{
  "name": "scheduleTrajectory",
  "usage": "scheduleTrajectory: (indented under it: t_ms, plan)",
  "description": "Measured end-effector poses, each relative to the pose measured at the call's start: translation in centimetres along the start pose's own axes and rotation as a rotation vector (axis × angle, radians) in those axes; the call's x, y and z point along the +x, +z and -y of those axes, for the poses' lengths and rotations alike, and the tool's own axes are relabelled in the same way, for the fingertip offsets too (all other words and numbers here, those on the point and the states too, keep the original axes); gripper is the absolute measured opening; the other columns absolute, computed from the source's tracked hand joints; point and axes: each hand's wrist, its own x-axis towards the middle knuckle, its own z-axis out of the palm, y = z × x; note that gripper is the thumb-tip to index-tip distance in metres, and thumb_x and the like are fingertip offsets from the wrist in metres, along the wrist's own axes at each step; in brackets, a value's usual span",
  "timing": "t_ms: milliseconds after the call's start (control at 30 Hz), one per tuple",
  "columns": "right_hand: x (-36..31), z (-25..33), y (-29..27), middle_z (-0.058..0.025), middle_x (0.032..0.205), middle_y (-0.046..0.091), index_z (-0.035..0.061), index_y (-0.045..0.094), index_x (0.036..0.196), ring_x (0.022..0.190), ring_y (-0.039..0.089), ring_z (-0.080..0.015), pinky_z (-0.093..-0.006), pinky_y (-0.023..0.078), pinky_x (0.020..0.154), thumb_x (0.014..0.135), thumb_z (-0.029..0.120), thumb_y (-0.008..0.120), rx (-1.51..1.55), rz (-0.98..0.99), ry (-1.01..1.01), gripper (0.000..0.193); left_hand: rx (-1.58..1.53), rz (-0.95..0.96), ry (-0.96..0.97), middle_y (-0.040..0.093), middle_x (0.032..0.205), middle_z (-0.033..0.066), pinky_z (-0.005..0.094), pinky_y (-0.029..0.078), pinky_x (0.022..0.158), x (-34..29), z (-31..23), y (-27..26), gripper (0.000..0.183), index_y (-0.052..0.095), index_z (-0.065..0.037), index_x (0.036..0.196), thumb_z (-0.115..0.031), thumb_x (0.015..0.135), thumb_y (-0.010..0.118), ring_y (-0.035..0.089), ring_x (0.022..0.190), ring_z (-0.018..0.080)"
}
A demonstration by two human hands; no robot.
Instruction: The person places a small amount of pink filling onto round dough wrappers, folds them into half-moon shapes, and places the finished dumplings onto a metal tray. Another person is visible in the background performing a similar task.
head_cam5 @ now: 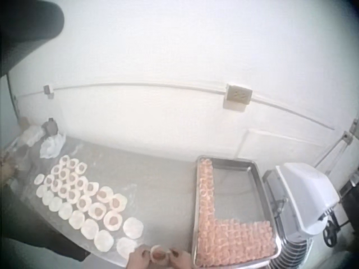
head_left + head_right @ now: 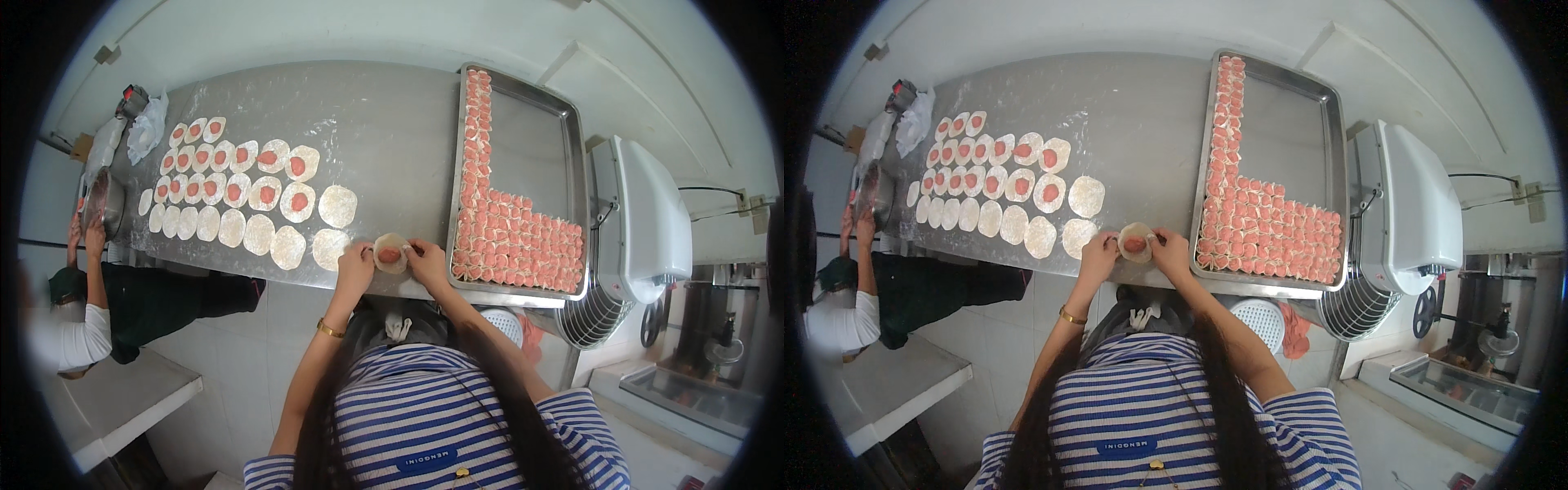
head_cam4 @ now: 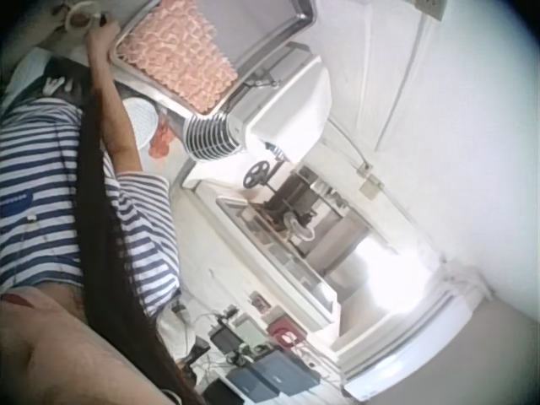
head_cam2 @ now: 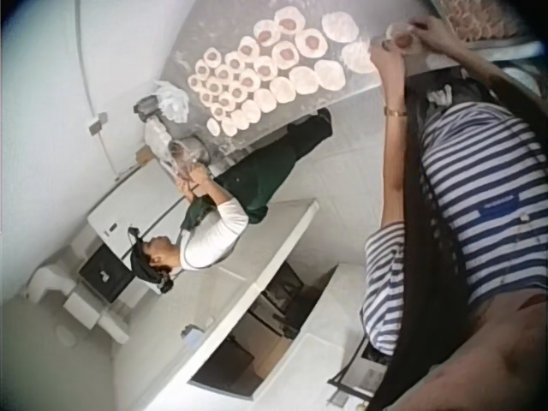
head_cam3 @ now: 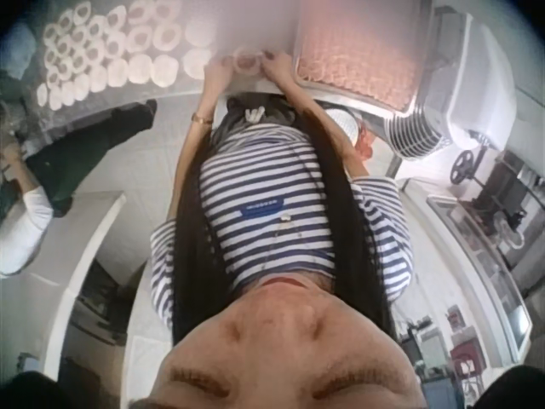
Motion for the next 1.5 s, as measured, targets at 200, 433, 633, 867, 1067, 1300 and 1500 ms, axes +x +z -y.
scheduleTrajectory:
  t_ms: [200,433,633,867,1067,1300,1500]
  plan:
    - [-0.9,-0.4,0.4,-0.0204,0.079,0.067,-0.0029,0.066,0.099,0.069,0.066,-0.0272,-0.0346,0.051,0.068,0.08,0.013,0.059,0.034,0.007,-0.085,0.026,-0.106,0.012,0.103,0.068,0.085,0.0175,0.031,0.052,0.069,-0.9,0.7,0.7,0.025,0.064,0.001,0.107,-0.001,0.083,0.055,0.068,0.076,0.023]
    - [-1.0,-0.3,0.1,-0.0207,0.087,0.067,-0.0028,0.065,0.102,0.075,0.067,-0.0262,-0.0337,0.051,0.071,0.079,0.007,0.057,0.074,0.044,-0.019,0.026,-0.075,-0.005,0.081,0.068,0.087,0.0155,0.0318,0.052,0.072,-0.8,-0.8,0.9,0.026,0.065,0.0,0.104,0.003,0.079,0.058,0.067,0.081,0.0243]
    - [-1.2,-1.2,0.3,-0.0102,0.092,0.068,-0.0034,0.064,0.103,0.082,0.065,-0.0149,-0.0259,0.051,0.074,0.079,-0.004,0.058,0.166,0.092,-0.134,0.025,-0.177,0.04,0.041,0.068,0.087,0.0122,0.0289,0.052,0.071,-0.2,0.4,1.0,0.026,0.064,0.002,0.103,0.002,0.078,0.063,0.067,0.079,0.0181]
    - [-0.7,-0.6,-0.1,-0.0073,0.093,0.067,-0.0027,0.062,0.102,0.089,0.062,-0.0132,-0.0245,0.048,0.082,0.081,0.0,0.063,0.493,0.175,0.08,0.021,-0.615,0.16,-0.071,0.064,0.09,0.0049,0.0234,0.05,0.073,-0.3,1.1,0.5,0.013,0.06,-0.001,0.098,-0.002,0.085,0.061,0.061,0.083,0.0109]
    - [-1.8,3.5,-1.5,-0.0057,0.094,0.066,-0.0025,0.062,0.101,0.092,0.061,-0.0128,-0.0255,0.047,0.085,0.081,0.0,0.064,0.738,0.252,0.013,0.02,-0.906,0.17,-0.123,0.058,0.099,0.0046,0.0288,0.052,0.082,-1.0,-0.2,-0.3,0.014,0.053,-0.002,0.103,-0.003,0.089,0.057,0.058,0.093,0.0127]
    - [-0.3,2.0,-2.3,-0.0049,0.095,0.065,-0.0022,0.062,0.108,0.088,0.061,-0.0116,-0.0245,0.047,0.083,0.08,-0.004,0.061,0.451,0.285,-0.024,0.028,-0.96,0.131,-0.113,0.058,0.107,0.0047,0.027,0.052,0.081,-2.4,-2.7,-1.6,0.023,0.054,-0.002,0.109,0.001,0.086,0.058,0.058,0.097,0.0127]
    - [0.2,2.3,-3.0,-0.0063,0.097,0.065,-0.001,0.06,0.112,0.085,0.062,-0.0126,-0.0251,0.049,0.081,0.075,-0.004,0.063,0.22,0.284,-0.164,0.037,-0.466,0.055,0.173,0.063,0.102,0.0092,0.0269,0.052,0.076,-1.3,0.4,-0.4,0.016,0.061,0.002,0.093,0.008,0.078,0.062,0.062,0.088,0.0158]
